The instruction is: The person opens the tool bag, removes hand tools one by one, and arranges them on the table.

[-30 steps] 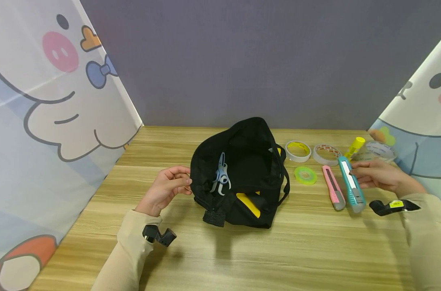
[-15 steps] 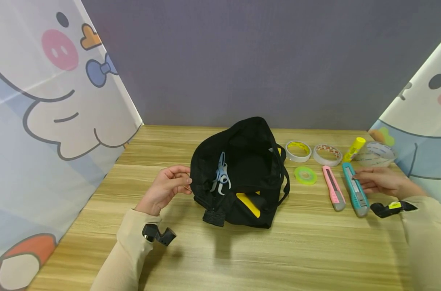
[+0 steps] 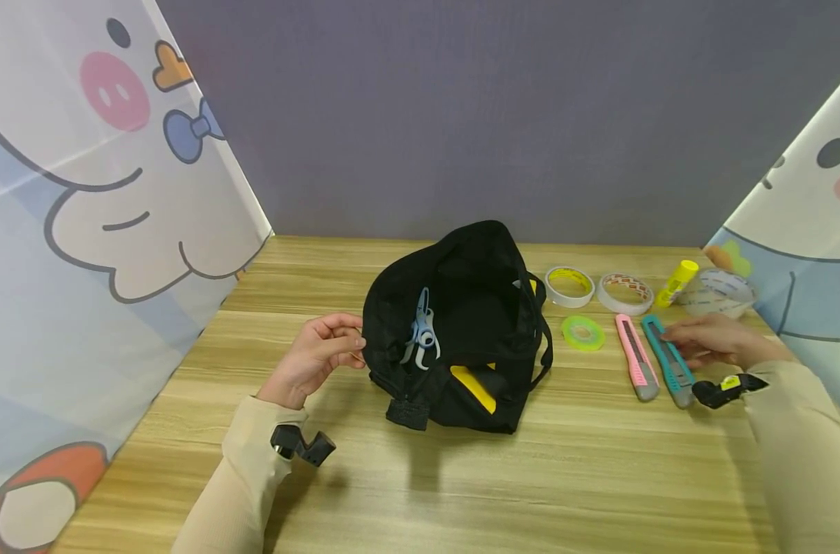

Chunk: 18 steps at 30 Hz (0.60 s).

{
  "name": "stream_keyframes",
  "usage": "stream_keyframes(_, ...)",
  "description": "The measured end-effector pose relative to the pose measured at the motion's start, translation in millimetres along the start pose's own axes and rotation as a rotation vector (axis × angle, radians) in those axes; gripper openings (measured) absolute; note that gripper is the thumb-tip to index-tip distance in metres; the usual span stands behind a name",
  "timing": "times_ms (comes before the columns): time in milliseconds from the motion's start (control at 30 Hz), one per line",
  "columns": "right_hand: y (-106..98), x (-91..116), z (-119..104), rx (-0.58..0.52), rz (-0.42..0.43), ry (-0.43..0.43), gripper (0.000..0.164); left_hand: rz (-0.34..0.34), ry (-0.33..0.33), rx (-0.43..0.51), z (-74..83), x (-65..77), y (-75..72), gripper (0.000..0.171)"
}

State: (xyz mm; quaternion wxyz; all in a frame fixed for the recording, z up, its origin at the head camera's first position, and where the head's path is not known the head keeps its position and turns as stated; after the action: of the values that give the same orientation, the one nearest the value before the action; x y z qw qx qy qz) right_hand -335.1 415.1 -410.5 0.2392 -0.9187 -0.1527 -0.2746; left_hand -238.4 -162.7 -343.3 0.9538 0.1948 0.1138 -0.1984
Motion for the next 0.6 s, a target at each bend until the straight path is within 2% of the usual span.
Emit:
stream_keyframes(300, 2.7, -0.8, -9.2, 0.075, 0.063, 0.024, 0.019, 0.008, -0.01, -0.01, 1.1, 0.6, -0.2, 0.037)
stream_keyframes(600, 4.0, -0.8, -7.8, 0.002, 0.069, 0.025, 0.017, 0.018, -0.018, -0.021, 0.6, -0.3, -0.4, 0.036)
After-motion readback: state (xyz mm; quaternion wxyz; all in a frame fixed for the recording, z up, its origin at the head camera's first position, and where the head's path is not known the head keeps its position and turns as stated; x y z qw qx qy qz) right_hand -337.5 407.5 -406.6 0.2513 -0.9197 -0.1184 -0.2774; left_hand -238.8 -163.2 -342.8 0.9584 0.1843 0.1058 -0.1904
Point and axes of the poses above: each hand's wrist, its own x-axis away from the middle knuckle, its own y-axis out of the palm, z = x × y, the point moved 7 cm from there along -x, towards the middle knuckle, and after that the axes turned 6 degrees about y, right-handed, at the moved point
